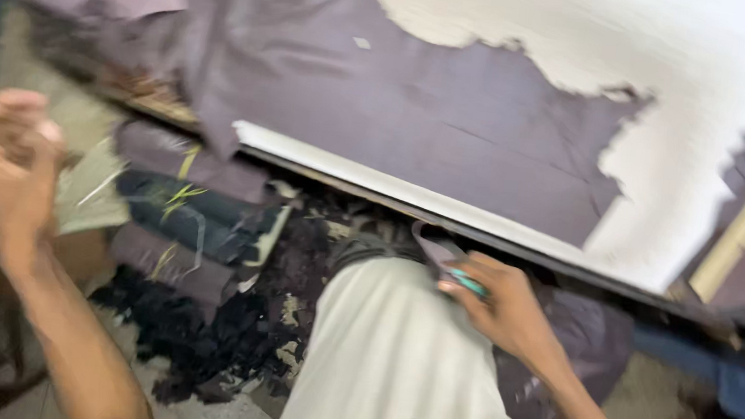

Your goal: The person uses a cardboard template and a utility knife to cut shapes from a large piece of dark fabric on a table. They repeatedly position the template, trace around it, and remove the cut pieces, then reposition the fabric and continue cutting additional shapes.

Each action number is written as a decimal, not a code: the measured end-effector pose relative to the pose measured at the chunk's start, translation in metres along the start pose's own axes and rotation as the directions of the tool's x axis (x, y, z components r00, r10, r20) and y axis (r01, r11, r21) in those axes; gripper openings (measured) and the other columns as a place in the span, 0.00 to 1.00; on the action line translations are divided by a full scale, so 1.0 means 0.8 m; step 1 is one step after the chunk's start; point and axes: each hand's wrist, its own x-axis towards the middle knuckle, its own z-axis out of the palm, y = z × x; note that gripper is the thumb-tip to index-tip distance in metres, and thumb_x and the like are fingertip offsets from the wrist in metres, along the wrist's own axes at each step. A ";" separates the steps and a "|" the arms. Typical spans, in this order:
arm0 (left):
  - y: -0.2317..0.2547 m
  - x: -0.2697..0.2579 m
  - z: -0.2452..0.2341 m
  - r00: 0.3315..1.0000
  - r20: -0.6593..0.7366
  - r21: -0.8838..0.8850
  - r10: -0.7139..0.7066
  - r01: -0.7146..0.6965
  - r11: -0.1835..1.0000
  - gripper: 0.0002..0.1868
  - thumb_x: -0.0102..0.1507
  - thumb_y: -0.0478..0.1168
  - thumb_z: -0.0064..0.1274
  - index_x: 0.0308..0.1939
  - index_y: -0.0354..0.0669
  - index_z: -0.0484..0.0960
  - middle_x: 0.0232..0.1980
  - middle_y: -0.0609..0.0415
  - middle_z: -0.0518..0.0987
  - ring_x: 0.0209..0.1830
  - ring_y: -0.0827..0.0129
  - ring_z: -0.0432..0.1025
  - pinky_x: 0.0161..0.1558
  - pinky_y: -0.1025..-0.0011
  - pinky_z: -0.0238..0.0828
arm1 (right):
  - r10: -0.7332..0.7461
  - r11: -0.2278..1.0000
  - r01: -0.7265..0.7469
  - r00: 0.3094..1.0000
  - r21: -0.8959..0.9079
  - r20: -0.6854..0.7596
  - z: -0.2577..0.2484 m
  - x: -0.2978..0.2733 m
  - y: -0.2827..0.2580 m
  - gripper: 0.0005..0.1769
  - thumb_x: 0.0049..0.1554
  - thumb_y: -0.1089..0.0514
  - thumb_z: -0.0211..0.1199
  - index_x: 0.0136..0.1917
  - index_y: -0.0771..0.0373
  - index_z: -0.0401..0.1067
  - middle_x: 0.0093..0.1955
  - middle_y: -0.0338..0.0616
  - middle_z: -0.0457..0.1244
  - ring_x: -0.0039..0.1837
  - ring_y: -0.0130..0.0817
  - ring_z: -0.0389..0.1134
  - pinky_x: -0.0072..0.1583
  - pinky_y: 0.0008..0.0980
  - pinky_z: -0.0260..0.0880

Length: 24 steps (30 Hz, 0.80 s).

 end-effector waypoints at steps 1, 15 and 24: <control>0.013 -0.023 0.073 0.967 0.252 -0.190 0.041 0.008 0.982 0.28 0.67 0.50 0.61 0.65 0.39 0.74 0.63 0.52 0.75 0.64 0.66 0.69 0.65 0.67 0.67 | -0.018 1.000 0.019 1.000 0.022 -0.016 0.010 0.003 -0.019 0.11 0.57 0.57 0.66 0.51 0.64 0.77 0.40 0.45 0.66 0.38 0.34 0.65 0.40 0.34 0.66; 0.165 -0.110 0.438 0.175 0.984 -0.039 0.029 0.052 0.998 0.17 0.61 0.46 0.62 0.44 0.35 0.82 0.37 0.47 0.81 0.36 0.53 0.75 0.42 0.60 0.70 | 0.637 0.767 -0.440 0.610 0.467 -0.472 -0.051 -0.070 0.146 0.11 0.60 0.52 0.64 0.42 0.62 0.74 0.27 0.37 0.61 0.28 0.26 0.61 0.32 0.33 0.59; 0.153 -0.073 0.540 0.566 0.774 -0.054 0.284 -0.388 0.920 0.09 0.60 0.37 0.64 0.39 0.36 0.81 0.40 0.49 0.77 0.42 0.53 0.69 0.46 0.58 0.66 | 0.368 0.927 -0.279 0.567 0.249 -0.737 -0.083 0.019 0.300 0.12 0.59 0.56 0.70 0.46 0.66 0.73 0.32 0.36 0.58 0.37 0.23 0.55 0.40 0.29 0.56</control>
